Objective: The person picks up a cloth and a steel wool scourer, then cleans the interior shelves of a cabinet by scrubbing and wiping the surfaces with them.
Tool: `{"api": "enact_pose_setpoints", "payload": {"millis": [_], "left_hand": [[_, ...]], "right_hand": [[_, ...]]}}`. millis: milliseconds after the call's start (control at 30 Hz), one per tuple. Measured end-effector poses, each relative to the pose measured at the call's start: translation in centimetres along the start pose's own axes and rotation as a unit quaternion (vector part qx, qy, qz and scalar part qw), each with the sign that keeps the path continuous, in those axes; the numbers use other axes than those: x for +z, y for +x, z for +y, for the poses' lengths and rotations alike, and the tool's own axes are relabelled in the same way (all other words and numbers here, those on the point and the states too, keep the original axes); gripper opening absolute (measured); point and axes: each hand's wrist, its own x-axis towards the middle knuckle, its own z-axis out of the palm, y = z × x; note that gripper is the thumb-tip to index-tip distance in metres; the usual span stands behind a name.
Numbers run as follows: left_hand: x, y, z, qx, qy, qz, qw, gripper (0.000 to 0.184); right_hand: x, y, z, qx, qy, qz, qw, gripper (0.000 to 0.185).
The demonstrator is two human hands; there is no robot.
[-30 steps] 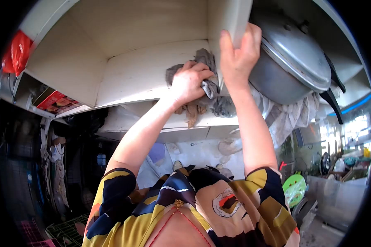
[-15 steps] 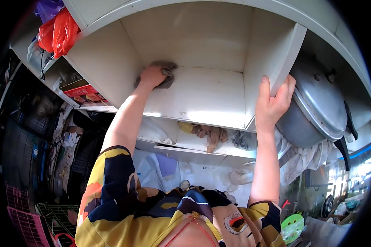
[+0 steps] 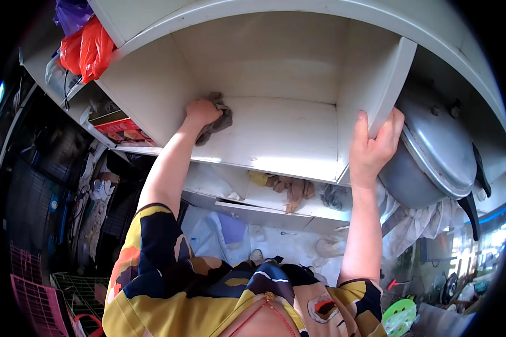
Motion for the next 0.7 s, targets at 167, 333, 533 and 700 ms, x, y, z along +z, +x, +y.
{"api": "enact_pose_setpoints", "payload": {"millis": [167,333,533,700], "left_hand": [[0.3,-9.4,-1.7,-0.022,-0.027,0.025,0.999,0.055],[2.0,-10.9,-2.6,-0.013,-0.043,0.087,0.995,0.052],[3.9,-0.2,-1.9,0.015,-0.039,0.082,0.996,0.054],[2.8,6.3,0.1,-0.038,-0.134,0.039,0.989,0.056]], "right_hand": [[0.1,-0.1,0.0,0.012,-0.002,0.01,1.0,0.031],[0.1,-0.2,0.0,0.019,-0.003,0.003,1.0,0.031],[-0.3,-0.2,-0.1,0.032,-0.005,-0.006,0.999,0.031],[-0.4,-0.4,0.3,0.025,0.008,-0.025,0.999,0.031]]}}
